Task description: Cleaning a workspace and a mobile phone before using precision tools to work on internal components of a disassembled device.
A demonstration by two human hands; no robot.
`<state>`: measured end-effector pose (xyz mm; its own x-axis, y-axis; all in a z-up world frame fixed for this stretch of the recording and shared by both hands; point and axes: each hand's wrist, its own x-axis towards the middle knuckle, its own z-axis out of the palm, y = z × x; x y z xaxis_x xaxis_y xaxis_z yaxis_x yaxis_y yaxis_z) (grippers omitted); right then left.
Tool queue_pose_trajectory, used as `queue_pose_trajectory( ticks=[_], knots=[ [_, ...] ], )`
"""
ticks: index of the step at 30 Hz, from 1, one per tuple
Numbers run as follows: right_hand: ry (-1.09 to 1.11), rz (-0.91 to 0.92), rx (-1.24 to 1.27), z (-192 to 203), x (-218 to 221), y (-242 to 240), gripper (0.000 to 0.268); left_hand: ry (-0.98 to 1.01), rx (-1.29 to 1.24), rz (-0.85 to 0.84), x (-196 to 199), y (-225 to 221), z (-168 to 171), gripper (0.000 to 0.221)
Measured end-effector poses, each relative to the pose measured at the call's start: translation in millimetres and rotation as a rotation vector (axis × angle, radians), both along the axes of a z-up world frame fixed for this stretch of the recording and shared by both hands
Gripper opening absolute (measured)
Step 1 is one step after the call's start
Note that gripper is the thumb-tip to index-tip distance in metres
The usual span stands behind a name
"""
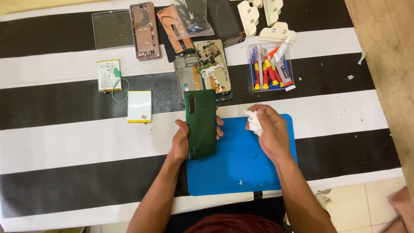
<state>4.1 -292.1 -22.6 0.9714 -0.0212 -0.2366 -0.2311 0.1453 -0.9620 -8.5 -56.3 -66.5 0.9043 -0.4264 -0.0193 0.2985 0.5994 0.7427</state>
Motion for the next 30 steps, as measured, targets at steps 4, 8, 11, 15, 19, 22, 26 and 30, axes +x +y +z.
queue_pose_trajectory(
  ticks=[4, 8, 11, 15, 19, 22, 26, 30],
  knots=[
    [-0.232, 0.147, -0.42, 8, -6, -5, 0.014, 0.069, -0.055, -0.003, -3, -2, 9, 0.109],
    [-0.373, 0.173, -0.562, 30, -4, 23, 0.022, 0.155, -0.173, -0.026, -7, -11, -16, 0.096],
    [-0.429, 0.063, -0.422, 37, 4, 44, 0.035, 0.306, -0.057, -0.004, -11, -20, 5, 0.074],
    [-0.839, -0.059, -0.648, 12, 10, 64, 0.022, 0.543, -0.156, 0.081, -26, -28, -34, 0.058],
    [-1.008, 0.067, -0.826, -19, -23, 83, 0.024, 0.635, -0.082, 0.142, -18, -21, -185, 0.056],
    [-0.934, 0.178, -0.837, -10, -37, 82, 0.019, 0.67, -0.023, 0.188, -18, -20, -137, 0.055],
    [-0.905, 0.184, -0.711, 5, -18, 80, 0.026, 0.685, -0.026, 0.22, -17, -17, -134, 0.058],
    [-0.718, 0.202, -0.616, 11, -5, 61, 0.024, 0.7, -0.01, 0.226, -12, -21, -49, 0.061]
  ],
)
